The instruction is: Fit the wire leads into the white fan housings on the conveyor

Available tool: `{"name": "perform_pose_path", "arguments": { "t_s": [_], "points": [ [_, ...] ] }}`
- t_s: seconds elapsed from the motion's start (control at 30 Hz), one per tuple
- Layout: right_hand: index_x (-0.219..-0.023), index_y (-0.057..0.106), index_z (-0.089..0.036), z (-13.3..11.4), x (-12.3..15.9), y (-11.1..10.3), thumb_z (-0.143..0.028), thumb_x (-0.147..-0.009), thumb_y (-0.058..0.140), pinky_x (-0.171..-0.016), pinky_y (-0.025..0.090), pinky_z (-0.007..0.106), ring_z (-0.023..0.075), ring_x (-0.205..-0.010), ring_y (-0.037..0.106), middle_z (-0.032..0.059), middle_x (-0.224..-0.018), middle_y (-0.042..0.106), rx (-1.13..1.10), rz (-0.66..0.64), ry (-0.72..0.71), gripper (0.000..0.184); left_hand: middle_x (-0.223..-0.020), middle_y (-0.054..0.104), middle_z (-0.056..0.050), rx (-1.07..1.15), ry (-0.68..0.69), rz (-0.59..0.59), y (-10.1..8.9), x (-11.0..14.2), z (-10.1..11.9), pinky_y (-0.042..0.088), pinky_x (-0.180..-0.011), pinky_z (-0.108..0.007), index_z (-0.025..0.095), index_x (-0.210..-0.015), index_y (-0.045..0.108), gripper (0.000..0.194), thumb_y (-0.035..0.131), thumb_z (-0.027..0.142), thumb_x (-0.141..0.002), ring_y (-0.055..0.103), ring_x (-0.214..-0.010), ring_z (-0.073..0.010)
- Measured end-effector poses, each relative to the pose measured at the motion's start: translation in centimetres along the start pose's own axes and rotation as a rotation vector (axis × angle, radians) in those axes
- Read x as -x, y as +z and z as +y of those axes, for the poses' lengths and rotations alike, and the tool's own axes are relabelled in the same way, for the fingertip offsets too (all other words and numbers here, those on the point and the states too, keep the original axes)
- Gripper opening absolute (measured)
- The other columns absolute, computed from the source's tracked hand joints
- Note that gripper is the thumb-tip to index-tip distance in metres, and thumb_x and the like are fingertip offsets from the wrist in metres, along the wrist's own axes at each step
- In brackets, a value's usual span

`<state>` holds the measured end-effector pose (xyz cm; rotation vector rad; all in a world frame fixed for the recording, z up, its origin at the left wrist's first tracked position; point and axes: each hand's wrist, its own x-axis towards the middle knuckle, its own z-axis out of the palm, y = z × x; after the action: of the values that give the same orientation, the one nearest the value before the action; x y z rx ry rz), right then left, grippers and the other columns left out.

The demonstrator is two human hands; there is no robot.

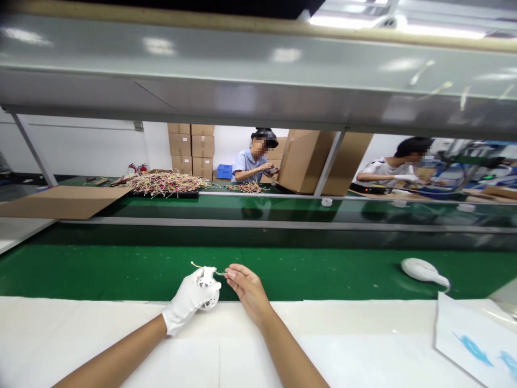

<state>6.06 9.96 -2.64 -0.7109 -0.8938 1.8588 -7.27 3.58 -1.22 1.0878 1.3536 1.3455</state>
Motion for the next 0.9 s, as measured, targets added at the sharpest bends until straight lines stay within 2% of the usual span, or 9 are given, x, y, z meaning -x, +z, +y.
{"name": "perform_pose_path", "arguments": {
  "t_s": [0.13, 0.23, 0.3, 0.37, 0.47, 0.57, 0.7, 0.9],
  "points": [
    [-0.076, 0.064, -0.015, 0.0, 0.4, 0.4, -0.023, -0.05, 0.078, -0.073, 0.046, 0.027, 0.0162, -0.075, 0.061, 0.0038, -0.074, 0.067, 0.07, -0.009, -0.014, 0.03, -0.068, 0.051, 0.001, -0.051, 0.023, 0.064, 0.0, -0.4, -0.8, 0.037, -0.053, -0.021, 0.015, -0.084, 0.051, 0.029, 0.061, 0.032, -0.063, 0.043, -0.055, -0.0087],
    [-0.077, 0.063, -0.015, 0.3, 0.7, 0.8, -0.024, -0.048, 0.079, -0.069, 0.046, 0.028, 0.0186, -0.074, 0.062, 0.0042, -0.072, 0.066, 0.118, -0.009, -0.035, 0.033, -0.073, 0.058, -0.003, -0.274, 0.094, 0.118, 0.0, -0.4, -1.3, 0.039, -0.059, -0.023, 0.017, -0.084, 0.055, 0.025, 0.061, 0.029, -0.063, 0.051, -0.063, -0.0126],
    [-0.077, 0.063, -0.016, 0.6, 0.7, 0.9, -0.023, -0.048, 0.079, -0.068, 0.045, 0.027, 0.0182, -0.073, 0.061, 0.0037, -0.073, 0.066, 0.119, -0.004, -0.058, 0.034, -0.078, 0.061, -0.004, -0.402, 0.126, 0.136, 0.1, -0.1, -1.2, 0.039, -0.061, -0.024, 0.018, -0.089, 0.057, 0.029, 0.061, 0.027, -0.062, 0.053, -0.069, -0.0153],
    [-0.077, 0.063, -0.016, 1.0, 0.6, 1.0, -0.022, -0.047, 0.08, -0.068, 0.045, 0.027, 0.0162, -0.071, 0.061, 0.0024, -0.071, 0.066, 0.102, 0.004, -0.084, 0.035, -0.081, 0.062, -0.005, -0.471, 0.137, 0.125, 0.1, 0.3, -0.7, 0.04, -0.061, -0.024, 0.019, -0.092, 0.058, 0.032, 0.061, 0.027, -0.061, 0.054, -0.071, -0.0169],
    [-0.076, 0.063, -0.016, 1.4, 0.5, 1.1, -0.021, -0.045, 0.08, -0.067, 0.044, 0.027, 0.0139, -0.065, 0.059, 0.0009, -0.068, 0.065, 0.087, 0.0, -0.099, 0.035, -0.08, 0.062, -0.004, -0.516, 0.147, 0.076, 0.3, 0.9, 0.3, 0.039, -0.061, -0.024, 0.02, -0.087, 0.06, 0.024, 0.058, 0.026, -0.063, 0.055, -0.07, -0.017],
    [-0.076, 0.063, -0.016, 1.7, 0.4, 1.1, -0.021, -0.044, 0.08, -0.066, 0.045, 0.028, 0.0143, -0.063, 0.059, 0.0008, -0.067, 0.066, 0.086, 0.009, -0.109, 0.036, -0.079, 0.063, -0.003, -0.545, 0.165, 0.048, 0.4, 1.1, 1.0, 0.039, -0.061, -0.024, 0.02, -0.082, 0.06, 0.019, 0.056, 0.023, -0.063, 0.055, -0.07, -0.0168],
    [-0.072, 0.062, -0.016, 2.1, 0.4, 1.4, -0.024, -0.045, 0.08, -0.066, 0.045, 0.029, 0.0174, -0.065, 0.061, 0.0032, -0.068, 0.068, 0.114, 0.073, -0.119, 0.033, -0.08, 0.063, -0.002, -0.533, 0.206, 0.026, 0.4, 0.9, 0.9, 0.04, -0.064, -0.024, 0.021, -0.082, 0.059, 0.019, 0.054, 0.021, -0.064, 0.055, -0.07, -0.0167],
    [-0.074, 0.062, -0.017, 2.8, 0.6, 2.2, -0.024, -0.047, 0.079, -0.073, 0.047, 0.031, 0.0211, -0.078, 0.062, 0.0062, -0.079, 0.07, 0.007, 0.116, -0.124, 0.033, -0.091, 0.062, -0.004, -0.321, 0.191, -0.027, 0.2, 0.8, -0.3, 0.042, -0.07, -0.024, 0.019, -0.095, 0.055, 0.028, 0.056, 0.023, -0.067, 0.056, -0.079, -0.0161]
  ]
}}
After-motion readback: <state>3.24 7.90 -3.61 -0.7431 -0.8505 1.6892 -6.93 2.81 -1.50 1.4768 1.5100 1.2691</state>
